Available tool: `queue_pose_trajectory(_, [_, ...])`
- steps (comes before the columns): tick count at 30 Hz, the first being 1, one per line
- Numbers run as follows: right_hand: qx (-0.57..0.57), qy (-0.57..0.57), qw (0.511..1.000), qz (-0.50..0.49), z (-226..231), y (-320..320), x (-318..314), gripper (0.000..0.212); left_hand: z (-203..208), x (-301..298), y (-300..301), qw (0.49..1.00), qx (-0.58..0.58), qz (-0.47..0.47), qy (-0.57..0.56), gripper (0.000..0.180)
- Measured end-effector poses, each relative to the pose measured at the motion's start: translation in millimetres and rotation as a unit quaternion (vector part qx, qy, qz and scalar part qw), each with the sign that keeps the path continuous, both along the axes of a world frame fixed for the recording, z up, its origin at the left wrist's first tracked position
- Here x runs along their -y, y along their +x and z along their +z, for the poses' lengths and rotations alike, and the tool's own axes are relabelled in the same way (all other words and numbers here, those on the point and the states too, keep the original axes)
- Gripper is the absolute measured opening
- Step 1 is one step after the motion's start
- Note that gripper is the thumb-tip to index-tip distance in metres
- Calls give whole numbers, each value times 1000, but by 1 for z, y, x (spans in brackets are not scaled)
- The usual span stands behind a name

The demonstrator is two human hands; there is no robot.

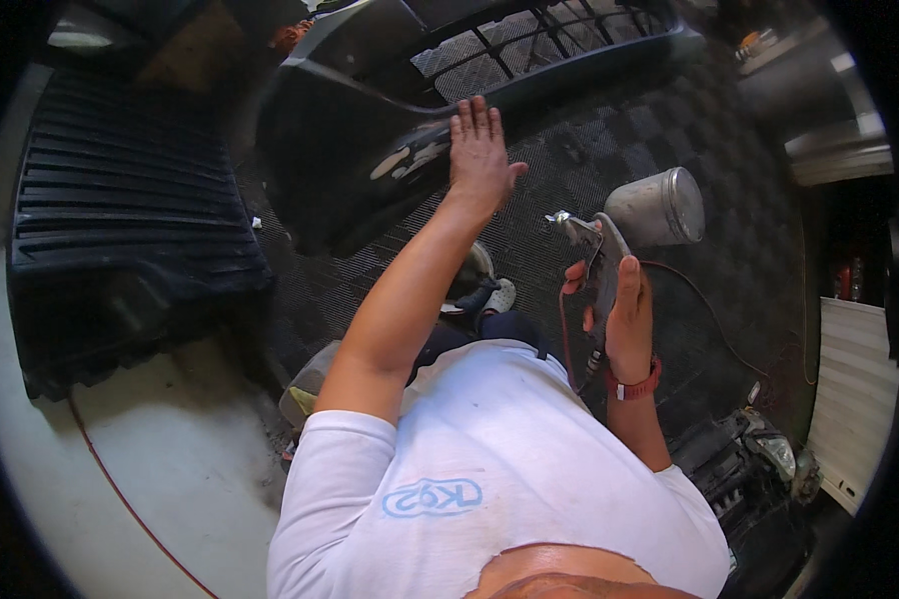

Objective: The person uses a spray gun to apply paint to a car bumper and grille assembly. They move around the part to cover different areas, including the front and sides, while holding the spray gun in their right hand.

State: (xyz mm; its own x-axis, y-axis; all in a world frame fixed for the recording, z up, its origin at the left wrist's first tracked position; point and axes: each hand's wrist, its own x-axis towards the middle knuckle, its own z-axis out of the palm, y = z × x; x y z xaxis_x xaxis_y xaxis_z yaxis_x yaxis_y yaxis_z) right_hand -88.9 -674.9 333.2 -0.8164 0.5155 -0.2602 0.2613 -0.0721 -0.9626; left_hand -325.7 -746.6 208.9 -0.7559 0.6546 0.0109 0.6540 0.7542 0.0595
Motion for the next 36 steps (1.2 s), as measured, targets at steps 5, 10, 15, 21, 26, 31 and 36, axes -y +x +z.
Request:
queue_pose_trajectory(5, [0,12,999,51,5,0,-10,59,-8,4,7,998,1,-41,45,89])
queue_pose_trajectory(10, [-2,66,996,68,27,-1,-13,56,-13,58,28,992,-33,-26,115,81])
queue_pose_trajectory(15, [37,144,983,108,48,-11,-13,56,-27,117,54,971,7,-65,232,83])
queue_pose_trajectory(21, [88,264,956,93,50,-57,8,63,-90,207,54,962,64,-47,263,82])
queue_pose_trajectory(26, [152,280,946,67,36,-72,18,73,-204,343,94,972,95,4,216,75])
queue_pose_trajectory(31, [174,230,955,66,55,-99,60,74,-290,508,148,969,202,121,77,56])
queue_pose_trajectory(36, [142,183,970,71,66,-104,79,69,-392,605,185,728,565,366,-130,60])
